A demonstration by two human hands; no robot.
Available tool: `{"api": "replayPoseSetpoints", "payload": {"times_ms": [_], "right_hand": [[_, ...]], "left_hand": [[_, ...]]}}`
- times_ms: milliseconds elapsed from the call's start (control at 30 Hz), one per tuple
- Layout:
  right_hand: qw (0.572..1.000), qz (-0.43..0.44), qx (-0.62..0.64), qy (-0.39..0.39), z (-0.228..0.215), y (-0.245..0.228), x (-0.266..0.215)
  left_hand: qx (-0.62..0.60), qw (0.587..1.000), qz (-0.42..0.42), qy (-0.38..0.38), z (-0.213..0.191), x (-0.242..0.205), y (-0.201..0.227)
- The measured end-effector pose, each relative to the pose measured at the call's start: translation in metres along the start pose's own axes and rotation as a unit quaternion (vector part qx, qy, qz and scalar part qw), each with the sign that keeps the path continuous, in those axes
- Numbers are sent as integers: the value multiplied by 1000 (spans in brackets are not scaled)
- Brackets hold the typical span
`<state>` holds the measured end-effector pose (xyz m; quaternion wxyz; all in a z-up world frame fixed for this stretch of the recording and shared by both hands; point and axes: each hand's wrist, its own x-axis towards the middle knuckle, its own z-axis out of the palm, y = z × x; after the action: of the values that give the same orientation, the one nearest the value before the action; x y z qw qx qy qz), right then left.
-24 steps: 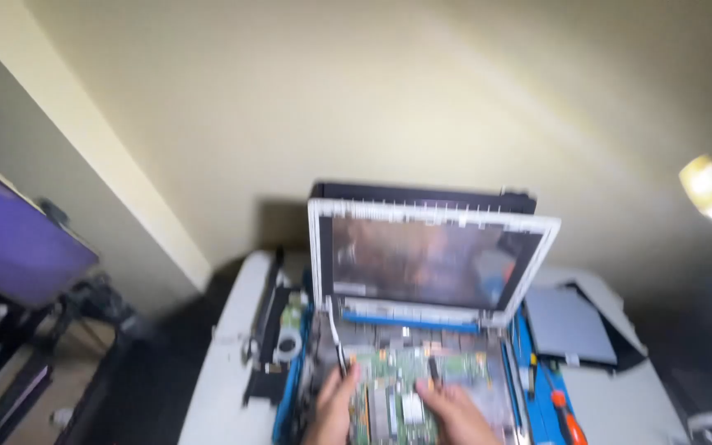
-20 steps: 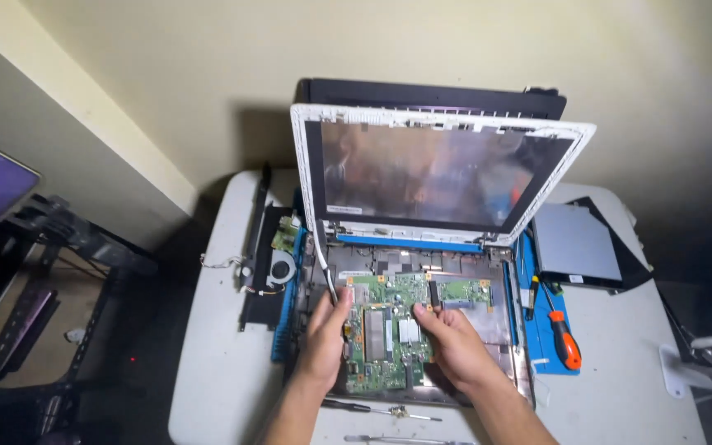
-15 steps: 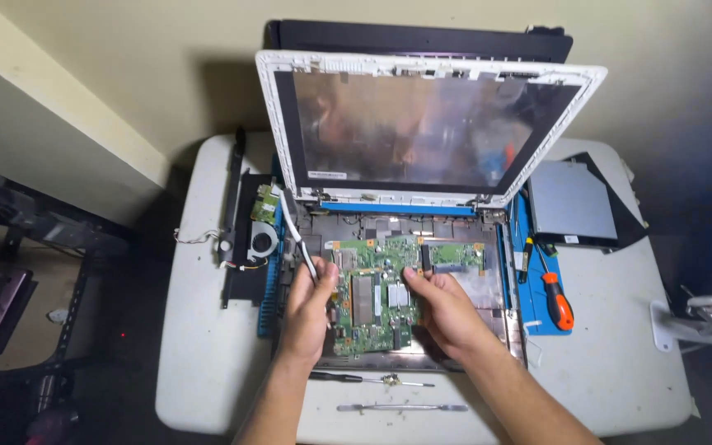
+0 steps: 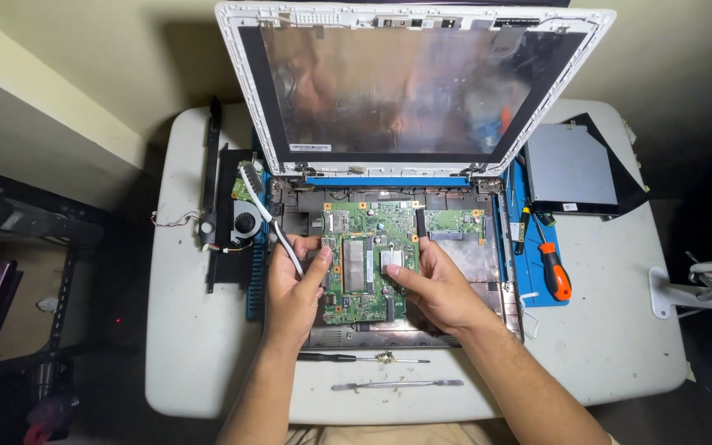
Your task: The person cleans a laptop motherboard using a toothbrush and a screwdriver. They remove a small metal component from the board, brush the surface, and then place the component back onto the motherboard.
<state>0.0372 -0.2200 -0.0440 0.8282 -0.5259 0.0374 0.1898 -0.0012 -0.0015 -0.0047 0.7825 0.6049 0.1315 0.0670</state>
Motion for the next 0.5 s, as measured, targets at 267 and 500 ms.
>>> {"api": "replayPoseSetpoints", "payload": {"times_ms": [267, 500], "right_hand": [[999, -13, -29, -5, 9, -14, -16], [999, -37, -32, 5, 20, -23, -21]], "left_hand": [[17, 1000, 14, -13, -2, -5, -2], [28, 999, 26, -10, 4, -9, 4]]}}
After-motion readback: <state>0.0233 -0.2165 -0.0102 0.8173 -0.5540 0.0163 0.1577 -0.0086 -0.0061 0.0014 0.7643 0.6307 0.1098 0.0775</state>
